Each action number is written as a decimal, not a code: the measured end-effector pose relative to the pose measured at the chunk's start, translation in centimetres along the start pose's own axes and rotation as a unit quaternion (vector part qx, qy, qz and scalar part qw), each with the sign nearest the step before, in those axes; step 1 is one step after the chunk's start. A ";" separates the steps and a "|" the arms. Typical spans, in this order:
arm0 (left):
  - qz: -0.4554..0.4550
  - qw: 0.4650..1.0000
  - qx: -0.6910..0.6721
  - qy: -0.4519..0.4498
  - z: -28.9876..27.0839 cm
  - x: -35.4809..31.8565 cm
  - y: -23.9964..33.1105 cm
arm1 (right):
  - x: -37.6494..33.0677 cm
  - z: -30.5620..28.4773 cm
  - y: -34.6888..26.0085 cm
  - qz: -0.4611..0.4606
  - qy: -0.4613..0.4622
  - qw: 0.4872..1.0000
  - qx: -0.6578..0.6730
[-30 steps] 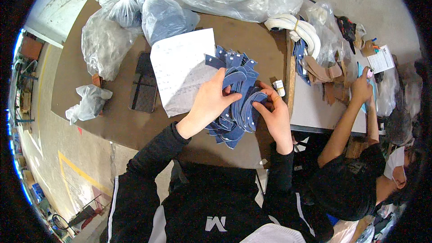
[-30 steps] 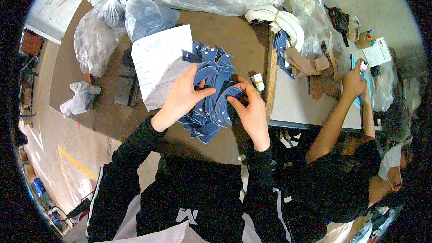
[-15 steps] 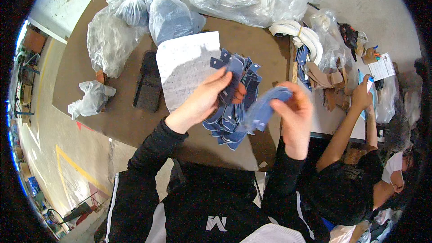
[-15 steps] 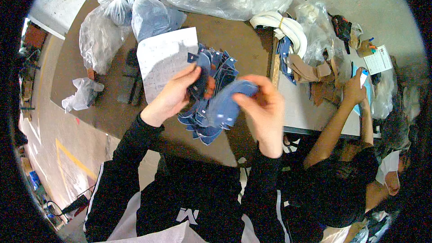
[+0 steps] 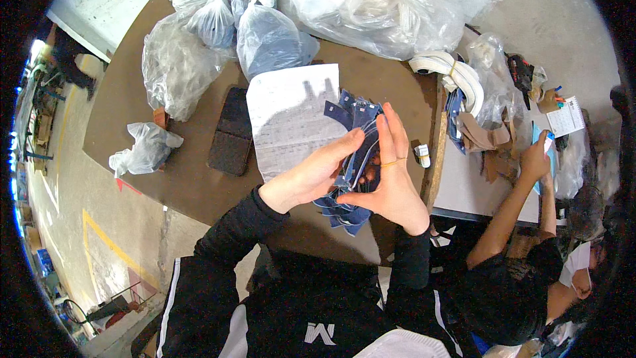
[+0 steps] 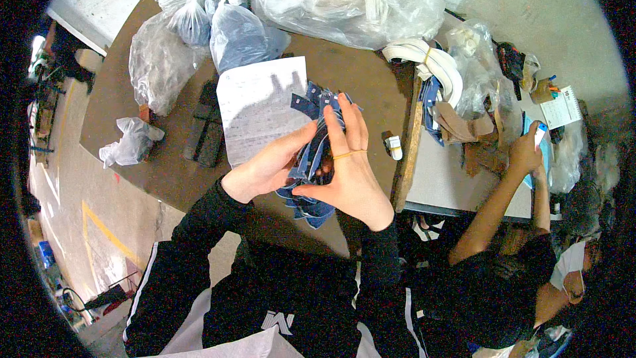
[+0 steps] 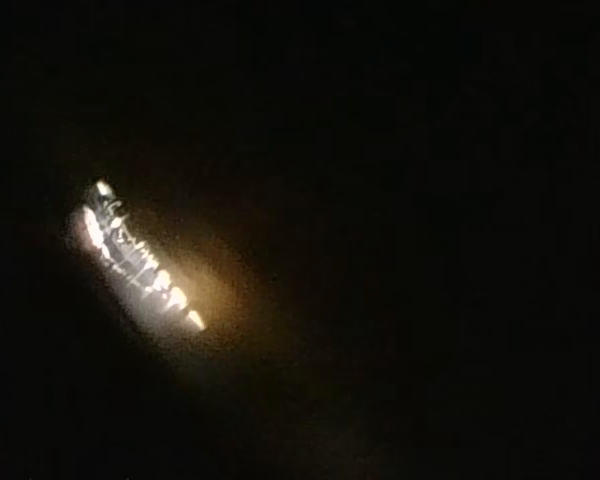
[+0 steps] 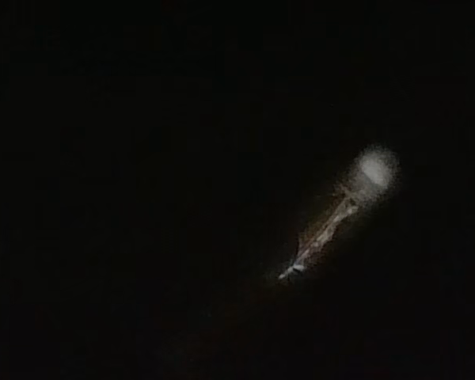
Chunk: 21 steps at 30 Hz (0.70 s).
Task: The person unpacks blue and white curved fabric pieces from a plastic bag, separates them by color, and stacks them on a table. The person repeatedly picks up, aligns, and places the pieces into neat piles while another person works nearby.
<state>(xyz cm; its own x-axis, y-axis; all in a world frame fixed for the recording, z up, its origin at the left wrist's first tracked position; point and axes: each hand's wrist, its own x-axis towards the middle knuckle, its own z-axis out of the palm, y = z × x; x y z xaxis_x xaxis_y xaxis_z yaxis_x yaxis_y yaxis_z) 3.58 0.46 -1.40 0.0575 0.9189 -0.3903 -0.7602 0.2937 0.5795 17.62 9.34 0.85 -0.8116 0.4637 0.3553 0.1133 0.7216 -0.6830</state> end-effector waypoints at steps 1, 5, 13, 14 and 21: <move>0.066 0.998 -0.013 -0.011 0.5 0.1 -0.1 | -0.1 0.3 0.0 -0.021 -0.008 0.998 -0.061; 0.039 0.998 0.035 -0.046 1.0 -0.7 1.1 | -0.2 0.5 0.5 0.076 -0.032 0.997 0.008; -0.014 0.999 0.048 -0.015 -0.2 -0.5 0.5 | 0.1 -0.2 -0.3 0.101 -0.086 0.989 0.069; -0.045 0.998 0.030 -0.009 -0.6 -0.4 0.5 | 0.0 -0.5 -0.5 0.074 -0.078 0.991 0.085; -0.044 0.994 -0.064 -0.073 -1.0 -0.1 0.3 | -0.1 -0.4 -0.5 0.181 0.067 0.956 0.223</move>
<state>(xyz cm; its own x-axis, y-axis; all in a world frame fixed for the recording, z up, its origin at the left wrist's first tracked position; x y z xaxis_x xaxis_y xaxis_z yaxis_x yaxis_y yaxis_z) 2.70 0.19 -1.92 0.2136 0.9222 -0.3225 -0.8236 0.3475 0.4483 17.90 9.10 1.43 -0.6818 0.7243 0.1021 0.0934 0.2247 -0.9699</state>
